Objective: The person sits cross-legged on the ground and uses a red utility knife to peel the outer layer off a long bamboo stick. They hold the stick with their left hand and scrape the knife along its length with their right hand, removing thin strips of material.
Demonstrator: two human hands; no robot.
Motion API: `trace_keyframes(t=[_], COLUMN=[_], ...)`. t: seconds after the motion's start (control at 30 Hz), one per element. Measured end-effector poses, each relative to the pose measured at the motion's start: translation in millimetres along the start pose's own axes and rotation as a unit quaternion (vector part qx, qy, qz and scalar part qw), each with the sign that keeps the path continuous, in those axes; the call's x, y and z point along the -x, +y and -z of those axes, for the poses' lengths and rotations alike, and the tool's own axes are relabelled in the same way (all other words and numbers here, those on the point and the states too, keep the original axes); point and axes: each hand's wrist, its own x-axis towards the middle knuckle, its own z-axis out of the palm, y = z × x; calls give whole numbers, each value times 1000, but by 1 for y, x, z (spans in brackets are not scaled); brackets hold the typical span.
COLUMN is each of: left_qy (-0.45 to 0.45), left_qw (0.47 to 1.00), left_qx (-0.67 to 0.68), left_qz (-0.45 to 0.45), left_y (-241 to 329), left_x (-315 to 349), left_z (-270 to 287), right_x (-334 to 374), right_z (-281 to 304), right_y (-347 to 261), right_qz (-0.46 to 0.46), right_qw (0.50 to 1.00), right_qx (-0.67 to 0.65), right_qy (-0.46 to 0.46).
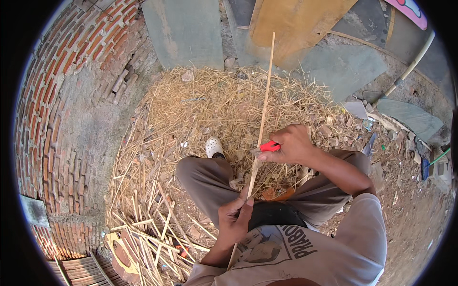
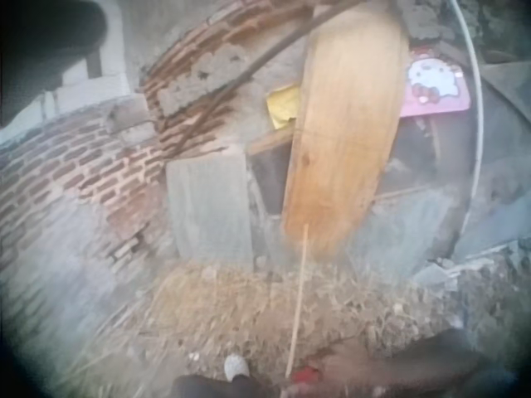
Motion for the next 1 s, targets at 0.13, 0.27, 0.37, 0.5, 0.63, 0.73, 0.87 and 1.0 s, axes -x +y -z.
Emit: trace_keyframes(t=[0.13,0.27,0.37,0.5,0.63,0.73,0.87,1.0], left_qy=[-18,0,-1,-20,-6,-21,-40,-30], left_qw=[999,1000,993,988,987,984,995,998], left_qx=[-32,-24,-103,-132,-136,-145,-81,-29], left_qz=[-20,-11,-56,-73,-80,-100,-49,-39], left_y=[-7,0,3,3,4,1,1,-9], left_x=[4,4,6,3,5,3,4,10], left_z=[-2,0,3,1,5,1,2,6], right_x=[-25,-19,-2,-11,1,-10,-24,-4], right_z=[7,-3,-1,-3,-4,-2,3,2], right_y=[63,37,3,46,0,37,59,23], right_qz=[-213,-115,-10,-135,-20,-120,-174,-39], right_qw=[976,993,1000,989,1000,992,984,999], right_qx=[35,33,0,52,13,24,38,14], right_qy=[25,7,-7,-9,-8,10,19,18])
